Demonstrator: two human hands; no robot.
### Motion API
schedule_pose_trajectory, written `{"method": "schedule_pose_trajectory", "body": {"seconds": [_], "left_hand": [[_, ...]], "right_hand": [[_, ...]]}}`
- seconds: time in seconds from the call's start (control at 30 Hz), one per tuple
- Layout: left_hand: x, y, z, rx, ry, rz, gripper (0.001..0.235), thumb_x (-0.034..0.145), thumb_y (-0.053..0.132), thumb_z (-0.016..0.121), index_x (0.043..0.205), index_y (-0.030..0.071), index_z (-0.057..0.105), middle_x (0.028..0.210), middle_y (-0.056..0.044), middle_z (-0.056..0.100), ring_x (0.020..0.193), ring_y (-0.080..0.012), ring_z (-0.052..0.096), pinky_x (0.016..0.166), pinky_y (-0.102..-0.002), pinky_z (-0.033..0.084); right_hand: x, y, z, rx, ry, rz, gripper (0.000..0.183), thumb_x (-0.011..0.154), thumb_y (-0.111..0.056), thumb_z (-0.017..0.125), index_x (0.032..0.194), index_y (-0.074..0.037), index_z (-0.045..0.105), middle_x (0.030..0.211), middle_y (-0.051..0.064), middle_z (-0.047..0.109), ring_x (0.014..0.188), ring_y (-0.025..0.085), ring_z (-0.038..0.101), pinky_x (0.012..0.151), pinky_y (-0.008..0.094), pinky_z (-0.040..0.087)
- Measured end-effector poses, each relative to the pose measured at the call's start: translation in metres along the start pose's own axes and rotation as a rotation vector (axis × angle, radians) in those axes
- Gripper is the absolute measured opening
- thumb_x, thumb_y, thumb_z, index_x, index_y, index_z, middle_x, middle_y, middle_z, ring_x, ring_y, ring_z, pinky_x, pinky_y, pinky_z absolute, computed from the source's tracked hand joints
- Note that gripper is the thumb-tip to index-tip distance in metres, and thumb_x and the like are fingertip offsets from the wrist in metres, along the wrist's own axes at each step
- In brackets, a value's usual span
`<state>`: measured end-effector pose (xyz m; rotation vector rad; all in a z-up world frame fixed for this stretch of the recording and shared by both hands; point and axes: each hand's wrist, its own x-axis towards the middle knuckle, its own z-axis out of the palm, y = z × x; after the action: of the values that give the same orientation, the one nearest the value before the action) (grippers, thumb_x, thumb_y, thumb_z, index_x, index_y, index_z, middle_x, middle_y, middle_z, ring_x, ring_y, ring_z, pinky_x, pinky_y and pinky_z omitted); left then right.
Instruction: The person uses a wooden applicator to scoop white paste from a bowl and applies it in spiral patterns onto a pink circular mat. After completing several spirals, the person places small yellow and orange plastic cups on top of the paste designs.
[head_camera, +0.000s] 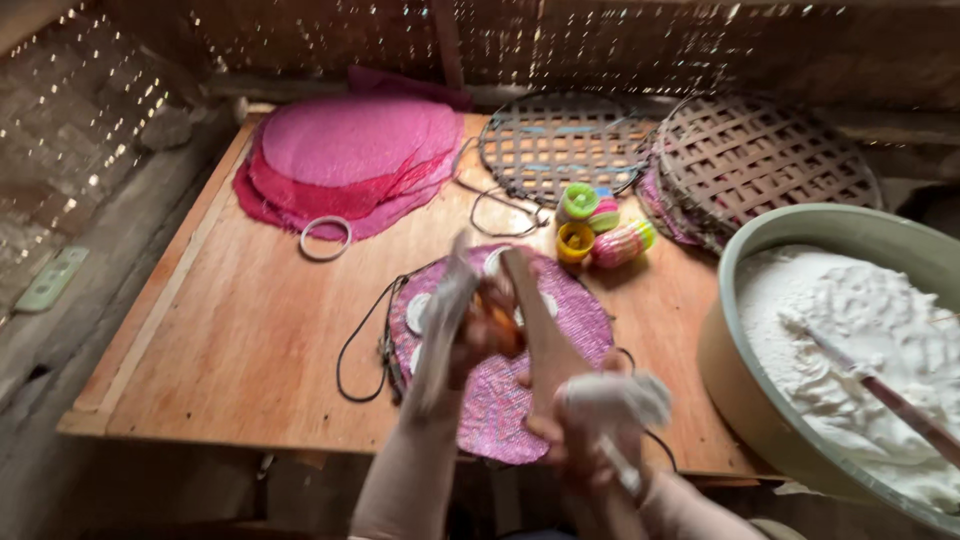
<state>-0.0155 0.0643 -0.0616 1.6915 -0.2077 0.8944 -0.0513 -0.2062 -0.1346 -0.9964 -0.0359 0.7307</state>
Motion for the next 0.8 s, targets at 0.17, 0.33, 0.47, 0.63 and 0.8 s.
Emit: {"method": "schedule_pose_trajectory", "body": {"seconds": [0.17, 0.33, 0.47, 0.63, 0.8], "left_hand": [[-0.014, -0.025, -0.051, 0.087, 0.126, -0.241, 0.035, 0.075, 0.038, 0.086, 0.097, 0.013, 0.074, 0.079, -0.007, 0.067, 0.067, -0.0262, 0.068, 0.063, -0.039, 0.053], [-0.052, 0.008, -0.059, 0.232, -0.151, -0.113, 0.037, 0.074, 0.039, 0.087, 0.097, 0.012, 0.075, 0.077, -0.007, 0.069, 0.065, -0.0268, 0.068, 0.062, -0.039, 0.053], [-0.057, 0.029, -0.060, 0.425, -0.280, 0.099, 0.038, 0.072, 0.039, 0.087, 0.096, 0.012, 0.076, 0.075, -0.007, 0.070, 0.064, -0.0273, 0.068, 0.061, -0.039, 0.053], [-0.044, 0.037, -0.062, 0.548, -0.486, 0.085, 0.032, 0.067, 0.038, 0.087, 0.090, 0.017, 0.079, 0.067, -0.007, 0.070, 0.059, -0.0289, 0.068, 0.058, -0.042, 0.050], [-0.067, 0.034, -0.043, 0.412, -0.618, -0.160, 0.026, 0.072, 0.037, 0.080, 0.088, 0.018, 0.077, 0.072, -0.008, 0.071, 0.065, -0.0304, 0.071, 0.056, -0.042, 0.054]], "right_hand": [[0.010, -0.030, 0.007, 0.003, 0.046, -0.135, 0.080, 0.099, -0.066, 0.048, 0.147, -0.002, 0.041, 0.085, 0.008, 0.060, 0.069, 0.017, 0.059, 0.059, 0.030, 0.049], [0.016, -0.060, 0.023, -0.472, 0.067, -0.294, 0.085, 0.092, -0.066, 0.050, 0.149, -0.004, 0.041, 0.083, 0.003, 0.059, 0.062, 0.011, 0.050, 0.051, 0.027, 0.042], [0.022, -0.063, 0.037, -0.696, -0.004, -0.450, 0.084, 0.094, -0.061, 0.058, 0.152, -0.003, 0.040, 0.087, 0.002, 0.057, 0.069, 0.008, 0.052, 0.058, 0.024, 0.044], [0.019, -0.072, 0.050, -0.916, -0.122, -0.611, 0.080, 0.097, -0.049, 0.066, 0.152, 0.000, 0.034, 0.102, 0.003, 0.059, 0.089, 0.012, 0.062, 0.078, 0.028, 0.054], [0.014, -0.068, 0.049, -1.062, -0.055, -0.423, 0.079, 0.089, -0.047, 0.068, 0.148, -0.004, 0.038, 0.094, 0.006, 0.074, 0.088, 0.016, 0.074, 0.079, 0.034, 0.060]]}}
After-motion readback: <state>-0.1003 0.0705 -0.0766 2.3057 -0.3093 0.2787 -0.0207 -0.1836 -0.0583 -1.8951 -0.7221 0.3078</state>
